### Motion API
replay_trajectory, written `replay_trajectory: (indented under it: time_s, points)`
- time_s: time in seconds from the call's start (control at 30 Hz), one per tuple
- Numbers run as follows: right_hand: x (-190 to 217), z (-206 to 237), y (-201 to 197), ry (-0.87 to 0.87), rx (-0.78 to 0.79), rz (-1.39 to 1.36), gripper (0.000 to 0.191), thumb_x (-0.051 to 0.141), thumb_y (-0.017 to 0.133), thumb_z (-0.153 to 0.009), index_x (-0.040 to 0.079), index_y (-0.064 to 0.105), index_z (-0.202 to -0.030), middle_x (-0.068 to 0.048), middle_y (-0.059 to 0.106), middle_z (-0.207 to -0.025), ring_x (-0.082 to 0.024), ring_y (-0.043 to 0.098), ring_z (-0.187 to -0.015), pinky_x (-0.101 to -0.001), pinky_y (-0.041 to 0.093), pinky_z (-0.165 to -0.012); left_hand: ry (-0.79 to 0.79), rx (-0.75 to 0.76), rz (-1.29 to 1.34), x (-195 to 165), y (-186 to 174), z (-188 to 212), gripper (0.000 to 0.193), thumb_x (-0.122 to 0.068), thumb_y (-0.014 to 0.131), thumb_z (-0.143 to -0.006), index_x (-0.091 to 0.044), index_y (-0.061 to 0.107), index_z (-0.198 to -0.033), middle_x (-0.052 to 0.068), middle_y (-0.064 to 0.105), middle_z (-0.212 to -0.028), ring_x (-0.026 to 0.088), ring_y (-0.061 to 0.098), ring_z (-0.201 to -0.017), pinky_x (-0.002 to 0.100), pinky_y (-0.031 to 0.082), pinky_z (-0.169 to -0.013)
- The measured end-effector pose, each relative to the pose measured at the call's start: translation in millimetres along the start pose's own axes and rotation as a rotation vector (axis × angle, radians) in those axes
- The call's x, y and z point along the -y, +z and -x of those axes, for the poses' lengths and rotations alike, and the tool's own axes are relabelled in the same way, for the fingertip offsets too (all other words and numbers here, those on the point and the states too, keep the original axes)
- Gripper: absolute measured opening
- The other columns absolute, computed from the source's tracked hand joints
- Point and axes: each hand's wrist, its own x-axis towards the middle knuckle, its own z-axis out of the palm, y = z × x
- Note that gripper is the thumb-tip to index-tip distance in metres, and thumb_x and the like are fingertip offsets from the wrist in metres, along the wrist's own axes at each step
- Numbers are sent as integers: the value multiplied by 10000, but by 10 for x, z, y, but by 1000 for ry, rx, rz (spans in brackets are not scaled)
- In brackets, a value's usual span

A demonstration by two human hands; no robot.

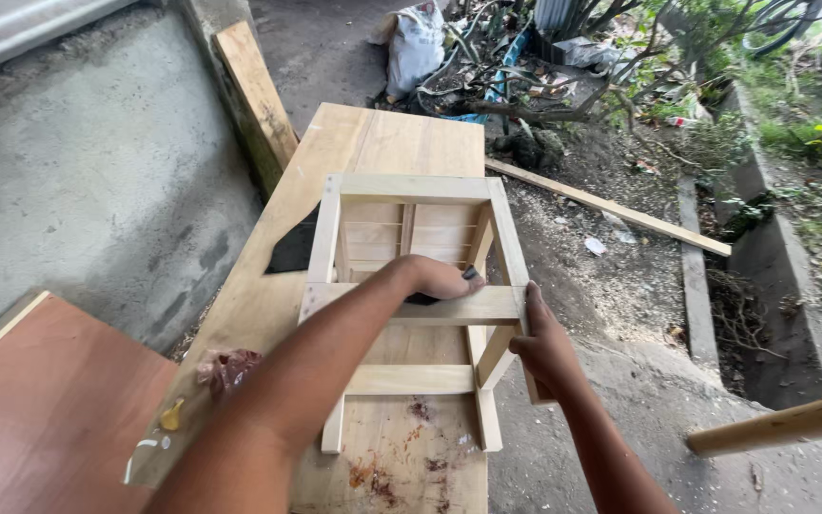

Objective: The person sands the edges and surfaces of a small wooden frame using a sanding block. They hold the frame with one hand and rub the sanding block along the wood with the other, occasionally repositioning the frame to reach different areas.

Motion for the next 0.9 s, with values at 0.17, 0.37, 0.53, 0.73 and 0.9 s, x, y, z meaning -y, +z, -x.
replay_trajectory:
  time_s: [0.17,0.37,0.53,0.73,0.9]
  points:
    - [-34,-4,17,8,-1,8,1114,-26,662,-703,195,117,-1650,-157,457,-1573,-304,593,-1310,-376,472,-1092,96,71,181,935,-80,420,889,-701,369,-880,-99,441,-1530,136,459,-1606,277,411,-1493,413,304,-1210]
    - [-106,-61,49,-100,-40,112,1086,-14,677,-702,131,118,-1622,-157,378,-1618,-332,531,-1355,-378,446,-1090,15,72,-26,203,-42,-151,897,-715,283,-950,-65,391,-1559,179,339,-1641,337,331,-1517,426,280,-1231]
    - [-99,-33,35,-56,-8,-7,1102,-19,682,-698,149,119,-1630,-174,425,-1583,-309,557,-1333,-373,470,-1073,179,51,-84,-344,176,-681,858,-678,228,-977,-65,392,-1554,191,467,-1569,345,481,-1422,426,384,-1162]
    - [-18,3,34,15,33,-106,1130,-38,662,-706,197,100,-1658,-197,500,-1534,-294,631,-1261,-377,497,-1056,73,-74,41,584,247,250,635,-572,328,-997,-186,505,-1470,211,674,-1374,361,650,-1226,480,503,-1022]
    - [-18,-28,48,-33,1,-71,1143,-63,677,-687,180,103,-1645,-191,464,-1565,-287,596,-1304,-373,466,-1082,-106,-427,-193,717,431,1100,537,-512,271,-1059,-258,442,-1501,104,505,-1499,303,505,-1358,568,313,-1169]
